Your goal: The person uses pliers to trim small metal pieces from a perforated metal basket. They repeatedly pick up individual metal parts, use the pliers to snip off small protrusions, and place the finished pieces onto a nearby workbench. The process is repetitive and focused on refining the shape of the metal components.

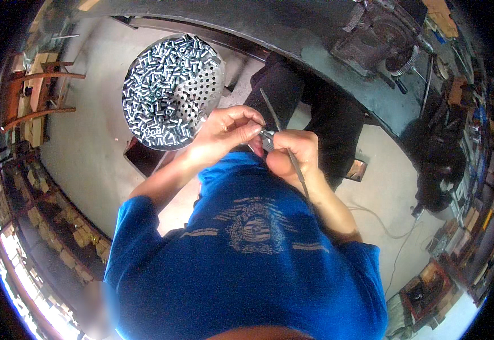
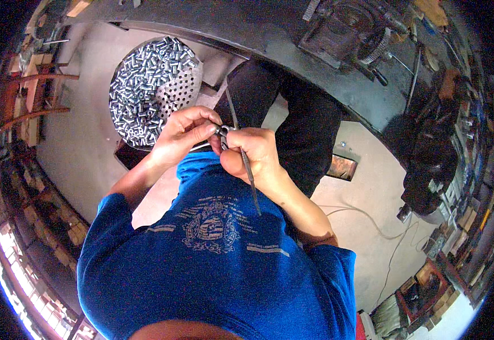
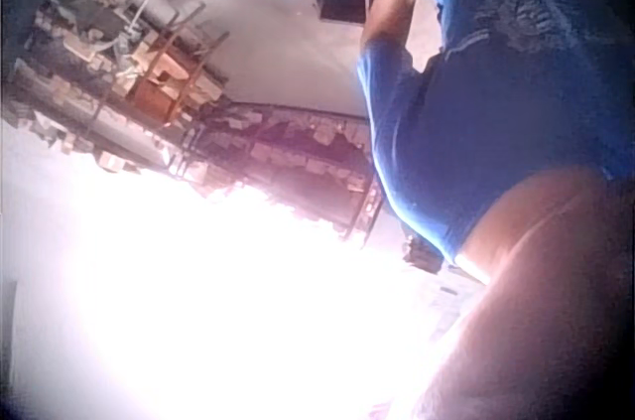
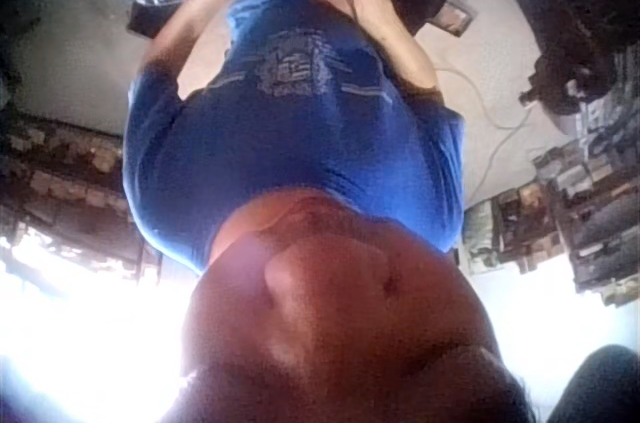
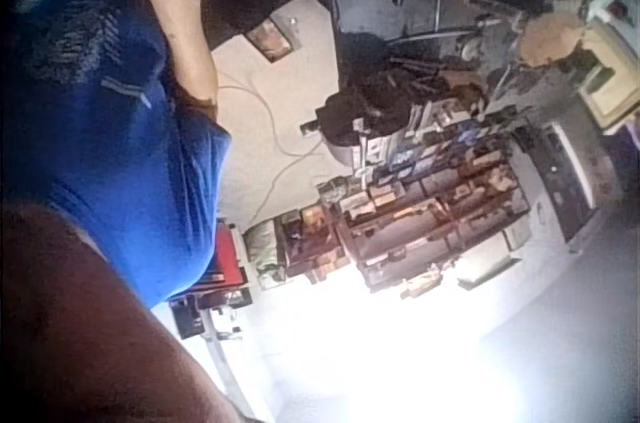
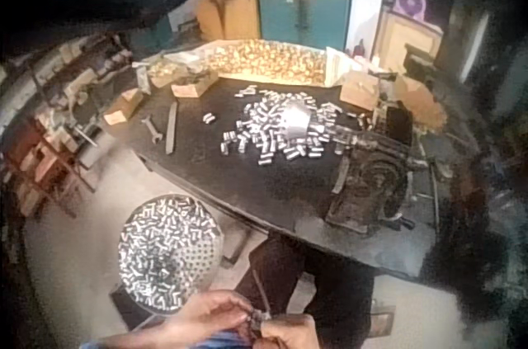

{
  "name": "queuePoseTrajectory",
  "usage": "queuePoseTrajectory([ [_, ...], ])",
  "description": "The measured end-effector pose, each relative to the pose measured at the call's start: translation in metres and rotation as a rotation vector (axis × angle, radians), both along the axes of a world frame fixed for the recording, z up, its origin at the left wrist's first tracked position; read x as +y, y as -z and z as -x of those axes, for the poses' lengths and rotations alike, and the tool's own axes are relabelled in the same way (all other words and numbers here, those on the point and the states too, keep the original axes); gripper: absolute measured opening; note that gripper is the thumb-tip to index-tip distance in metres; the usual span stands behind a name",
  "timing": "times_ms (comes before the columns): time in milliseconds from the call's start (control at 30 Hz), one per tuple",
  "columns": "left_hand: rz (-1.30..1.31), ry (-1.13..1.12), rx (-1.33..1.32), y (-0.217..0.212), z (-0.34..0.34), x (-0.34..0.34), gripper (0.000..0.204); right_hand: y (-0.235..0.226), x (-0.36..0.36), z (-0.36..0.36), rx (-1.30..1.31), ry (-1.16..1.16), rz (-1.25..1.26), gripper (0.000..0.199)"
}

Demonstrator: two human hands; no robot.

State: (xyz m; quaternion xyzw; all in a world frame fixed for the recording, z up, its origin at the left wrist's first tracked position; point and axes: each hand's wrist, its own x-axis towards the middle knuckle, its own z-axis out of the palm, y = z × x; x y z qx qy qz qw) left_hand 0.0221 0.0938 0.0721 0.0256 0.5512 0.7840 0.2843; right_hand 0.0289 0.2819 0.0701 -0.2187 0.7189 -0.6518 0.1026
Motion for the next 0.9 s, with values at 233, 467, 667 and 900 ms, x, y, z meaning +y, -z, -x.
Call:
queuePoseTrajectory([
  [233,0.06,0.003,0.075,-0.009,0.002,-0.001,0.018,0.01,-0.002,0.0,0.051,0.046,0.029,0.063],
  [467,0.005,0.054,0.086,-0.004,0.007,-0.004,0.017,0.009,-0.006,-0.01,-0.024,0.165,0.087,0.059],
  [667,0.755,-0.22,0.779,0.007,0.023,-0.018,0.014,-0.012,0.015,-0.012,0.133,0.051,0.091,0.027],
  [900,0.899,-0.18,0.965,0.023,0.026,-0.024,0.02,-0.029,0.014,-0.019,0.165,-0.084,0.072,0.03],
])
